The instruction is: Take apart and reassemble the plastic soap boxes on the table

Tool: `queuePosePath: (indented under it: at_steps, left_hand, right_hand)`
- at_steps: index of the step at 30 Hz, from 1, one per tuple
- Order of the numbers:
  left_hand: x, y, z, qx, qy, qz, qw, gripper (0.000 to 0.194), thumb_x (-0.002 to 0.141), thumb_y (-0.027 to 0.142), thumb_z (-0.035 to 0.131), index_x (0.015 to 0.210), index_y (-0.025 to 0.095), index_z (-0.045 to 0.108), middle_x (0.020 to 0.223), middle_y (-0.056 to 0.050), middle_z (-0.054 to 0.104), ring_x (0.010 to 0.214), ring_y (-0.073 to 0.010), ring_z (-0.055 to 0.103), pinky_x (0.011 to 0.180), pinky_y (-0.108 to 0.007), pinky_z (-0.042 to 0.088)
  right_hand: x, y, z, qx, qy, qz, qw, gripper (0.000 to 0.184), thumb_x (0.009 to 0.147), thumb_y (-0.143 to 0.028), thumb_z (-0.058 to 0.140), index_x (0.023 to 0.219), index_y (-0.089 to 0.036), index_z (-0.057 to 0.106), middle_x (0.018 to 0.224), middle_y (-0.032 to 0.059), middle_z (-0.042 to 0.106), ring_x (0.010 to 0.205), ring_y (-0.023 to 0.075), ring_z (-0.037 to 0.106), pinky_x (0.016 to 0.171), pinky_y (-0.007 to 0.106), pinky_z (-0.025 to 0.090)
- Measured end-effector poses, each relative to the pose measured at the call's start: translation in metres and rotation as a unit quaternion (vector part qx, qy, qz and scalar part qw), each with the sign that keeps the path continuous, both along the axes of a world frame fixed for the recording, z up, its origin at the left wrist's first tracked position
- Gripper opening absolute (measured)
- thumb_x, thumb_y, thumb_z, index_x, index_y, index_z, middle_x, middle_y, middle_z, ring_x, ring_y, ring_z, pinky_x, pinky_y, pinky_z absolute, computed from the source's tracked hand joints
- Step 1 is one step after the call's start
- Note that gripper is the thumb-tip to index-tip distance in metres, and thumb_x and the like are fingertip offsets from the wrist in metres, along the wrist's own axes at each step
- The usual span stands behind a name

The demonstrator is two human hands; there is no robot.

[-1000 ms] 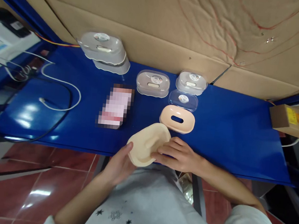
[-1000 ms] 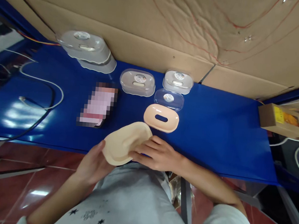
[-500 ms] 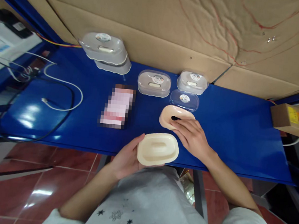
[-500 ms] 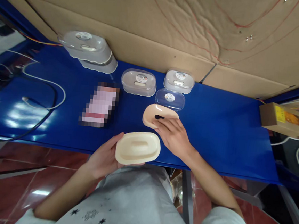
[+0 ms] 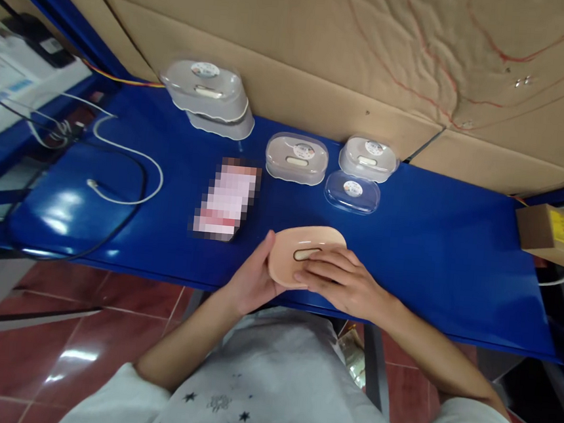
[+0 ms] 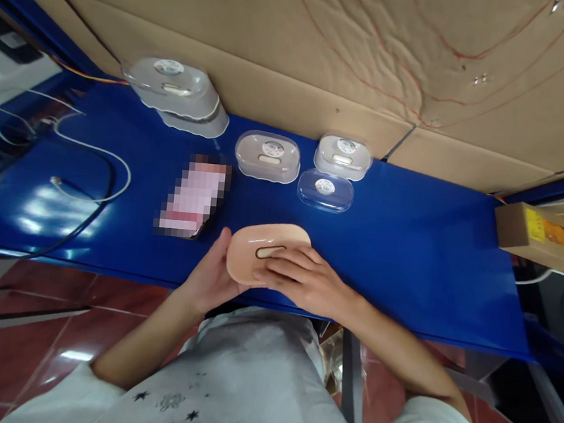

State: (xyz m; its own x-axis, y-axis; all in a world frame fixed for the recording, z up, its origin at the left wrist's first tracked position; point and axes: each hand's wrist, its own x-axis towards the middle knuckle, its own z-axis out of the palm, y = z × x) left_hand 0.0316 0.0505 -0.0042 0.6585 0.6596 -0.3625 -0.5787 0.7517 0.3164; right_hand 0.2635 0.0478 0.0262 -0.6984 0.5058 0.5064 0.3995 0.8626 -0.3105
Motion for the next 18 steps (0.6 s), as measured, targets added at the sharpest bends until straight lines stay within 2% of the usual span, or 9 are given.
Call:
queuePosePath:
  at_steps: [2,4,7,9,11,15,18]
  left_hand:
    - [0.0,-0.003,0.001,0.011,0.026,0.017,0.999,0.053,0.102,0.05,0.064,0.138,0.01,0.069,0.13,-0.016,0.077,0.117,-0.0287,0.074,0.095,-0.036,0.06]
    - [0.002,-0.004,0.004,0.017,0.05,0.019,0.998,0.052,0.099,0.042,0.068,0.139,0.009,0.068,0.131,-0.018,0.077,0.118,-0.0296,0.074,0.099,-0.037,0.059]
    - [0.006,-0.004,0.009,0.043,0.044,0.02,0.998,0.06,0.096,0.044,0.07,0.145,0.01,0.064,0.138,-0.019,0.074,0.13,-0.0367,0.069,0.11,-0.046,0.054]
    - [0.008,-0.004,0.01,0.059,0.036,0.026,0.997,0.064,0.096,0.047,0.07,0.147,0.01,0.063,0.145,-0.019,0.07,0.139,-0.0397,0.063,0.118,-0.051,0.048]
    - [0.008,-0.006,0.008,0.054,0.036,0.043,0.997,0.06,0.096,0.047,0.07,0.145,0.012,0.064,0.144,-0.016,0.072,0.142,-0.0377,0.061,0.122,-0.05,0.045]
    - [0.007,-0.01,-0.001,0.036,0.022,0.077,0.996,0.048,0.099,0.043,0.069,0.14,0.018,0.068,0.131,-0.008,0.079,0.142,-0.0311,0.062,0.126,-0.045,0.041]
    - [0.006,-0.01,-0.002,0.037,0.014,0.091,0.995,0.045,0.1,0.047,0.067,0.135,0.019,0.071,0.131,-0.009,0.079,0.142,-0.032,0.062,0.124,-0.046,0.043]
  right_hand:
    - [0.001,-0.001,-0.003,-0.011,0.009,0.003,1.0,0.035,0.105,-0.02,0.065,0.14,-0.022,0.067,0.127,0.0058,0.079,0.139,0.02,0.062,0.117,0.041,0.051]
    - [0.004,-0.002,-0.007,-0.022,0.004,0.009,1.0,0.041,0.106,-0.031,0.065,0.146,-0.023,0.063,0.135,0.009,0.075,0.143,0.0236,0.058,0.118,0.046,0.051]
    - [0.013,-0.002,-0.011,-0.035,0.018,-0.002,0.999,0.054,0.109,-0.052,0.052,0.157,-0.025,0.053,0.146,0.0118,0.068,0.145,0.0291,0.057,0.117,0.052,0.051]
    - [0.02,0.001,-0.009,-0.033,0.054,-0.026,0.998,0.059,0.111,-0.058,0.04,0.16,-0.026,0.049,0.146,0.0126,0.067,0.144,0.0312,0.058,0.116,0.054,0.051]
    - [0.028,0.009,-0.004,-0.03,0.067,-0.076,0.994,0.056,0.112,-0.055,0.036,0.16,-0.028,0.049,0.147,0.0125,0.066,0.144,0.0323,0.058,0.117,0.055,0.05]
    - [0.05,0.041,0.011,-0.032,0.019,-0.229,0.973,0.048,0.111,-0.039,0.045,0.159,-0.033,0.049,0.157,0.0104,0.06,0.149,0.0339,0.054,0.123,0.06,0.043]
    - [0.065,0.071,0.013,-0.039,-0.053,-0.251,0.966,0.053,0.108,-0.043,0.053,0.159,-0.031,0.049,0.162,0.0113,0.056,0.152,0.0356,0.05,0.125,0.061,0.04]
